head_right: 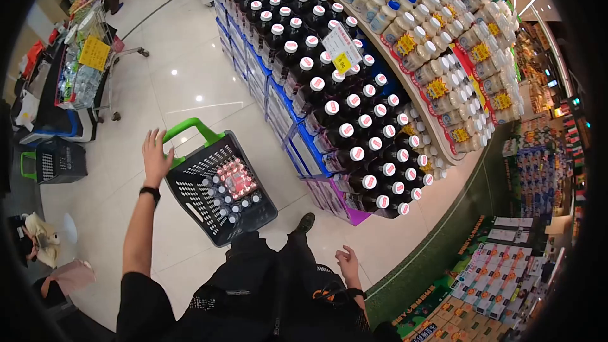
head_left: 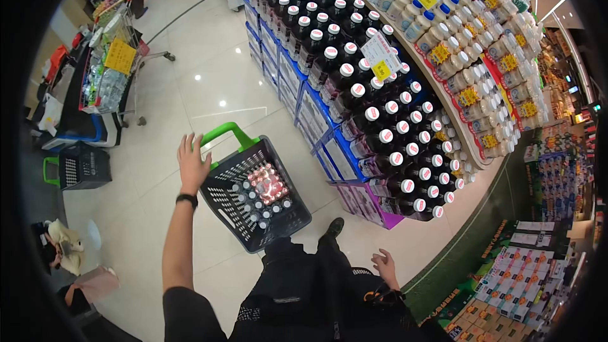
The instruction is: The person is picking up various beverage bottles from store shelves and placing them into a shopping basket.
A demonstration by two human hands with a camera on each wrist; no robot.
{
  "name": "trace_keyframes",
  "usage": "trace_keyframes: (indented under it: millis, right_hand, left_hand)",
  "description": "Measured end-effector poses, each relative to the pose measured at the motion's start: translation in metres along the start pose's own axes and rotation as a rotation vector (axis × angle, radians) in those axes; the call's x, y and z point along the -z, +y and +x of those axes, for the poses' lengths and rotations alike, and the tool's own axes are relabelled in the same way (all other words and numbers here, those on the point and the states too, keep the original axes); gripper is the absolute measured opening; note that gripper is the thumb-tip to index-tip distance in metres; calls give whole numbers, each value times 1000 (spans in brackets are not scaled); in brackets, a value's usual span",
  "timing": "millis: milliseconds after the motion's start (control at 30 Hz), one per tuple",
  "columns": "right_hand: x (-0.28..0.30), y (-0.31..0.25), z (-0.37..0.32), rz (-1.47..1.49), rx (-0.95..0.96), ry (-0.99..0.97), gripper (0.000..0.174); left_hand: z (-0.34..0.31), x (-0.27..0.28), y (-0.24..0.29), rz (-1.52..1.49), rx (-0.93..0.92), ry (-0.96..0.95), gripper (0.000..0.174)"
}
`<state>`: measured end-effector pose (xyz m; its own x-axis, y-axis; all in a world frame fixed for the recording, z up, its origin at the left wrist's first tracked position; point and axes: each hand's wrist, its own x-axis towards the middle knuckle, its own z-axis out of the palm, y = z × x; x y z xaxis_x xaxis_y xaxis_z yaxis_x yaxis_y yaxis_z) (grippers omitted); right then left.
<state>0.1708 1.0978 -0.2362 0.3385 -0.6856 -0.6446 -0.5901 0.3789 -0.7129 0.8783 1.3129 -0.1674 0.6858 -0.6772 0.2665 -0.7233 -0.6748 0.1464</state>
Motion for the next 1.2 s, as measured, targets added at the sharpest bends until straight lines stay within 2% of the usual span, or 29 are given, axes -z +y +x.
trace_keyframes:
  millis: [33,100,133,200,233,267,333,400,500,567,600,667,767,833,867,900,933,967,1033,1100,1200]
  right_hand:
    - [-13,2,-10,43,5,35,50]
    - [-46,2,-34,74,7,55,50]
    - [-61,15,-43,77,7,21,51]
    - [-62,84,-80,201,11,-44,54]
    - [-65,97,-93,238,-39,-34,53]
    - [-69,100,-100,275,-89,-25,53]
    - [-74,101,-99,234,-110,-1,52]
    - [-82,112,-124,178,-194,92,51]
    - [-90,127,-161,164,-285,211,50]
    - [-96,125,-175,68,-123,366,48]
    - [-100,116,-186,93,-134,378,48]
    - [-110,102,-210,118,-30,409,47]
    - [-135,118,-254,152,-28,412,48]
    - [-138,143,-263,96,9,403,49]
    - [-157,154,-278,55,38,397,49]
    - [-160,132,-287,65,-45,406,49]
    - [-170,137,-297,26,-18,389,47]
    - [-173,143,-306,74,-20,419,45]
    - [-178,137,-316,120,-18,458,43]
    - [-180,123,-316,255,62,573,40]
    - [-191,101,-299,227,134,557,39]
  left_hand:
    - [5,-11,-6,-17,-5,-3,51]
    - [20,-32,-21,-64,176,-246,44]
    - [24,-34,-30,-69,171,-225,44]
    - [16,-36,-26,-82,172,-143,42]
    - [18,-35,-27,-83,141,-56,41]
    - [11,-37,-31,-103,115,-55,42]
    - [3,-20,-40,-182,178,-209,44]
    - [2,-14,-62,-229,143,-273,46]
    - [-19,-23,-74,-396,154,-235,45]
    - [-22,-33,-70,-417,155,-235,44]
    - [-24,-35,-68,-387,176,-211,41]
    - [-29,-39,-68,-346,177,-188,38]
    - [-43,-47,-88,-284,108,-221,33]
    - [-53,-59,-106,-406,47,-165,30]
    - [-53,-61,-112,-330,79,-191,33]
    - [-49,-48,-100,-240,111,-265,35]
    - [-43,-37,-97,-149,145,-337,36]
    - [-38,-30,-92,-159,140,-334,36]
    - [-32,-24,-91,-104,59,-463,38]
    - [-41,-17,-88,-104,70,-457,38]
    - [-48,-27,-98,-110,90,-480,37]
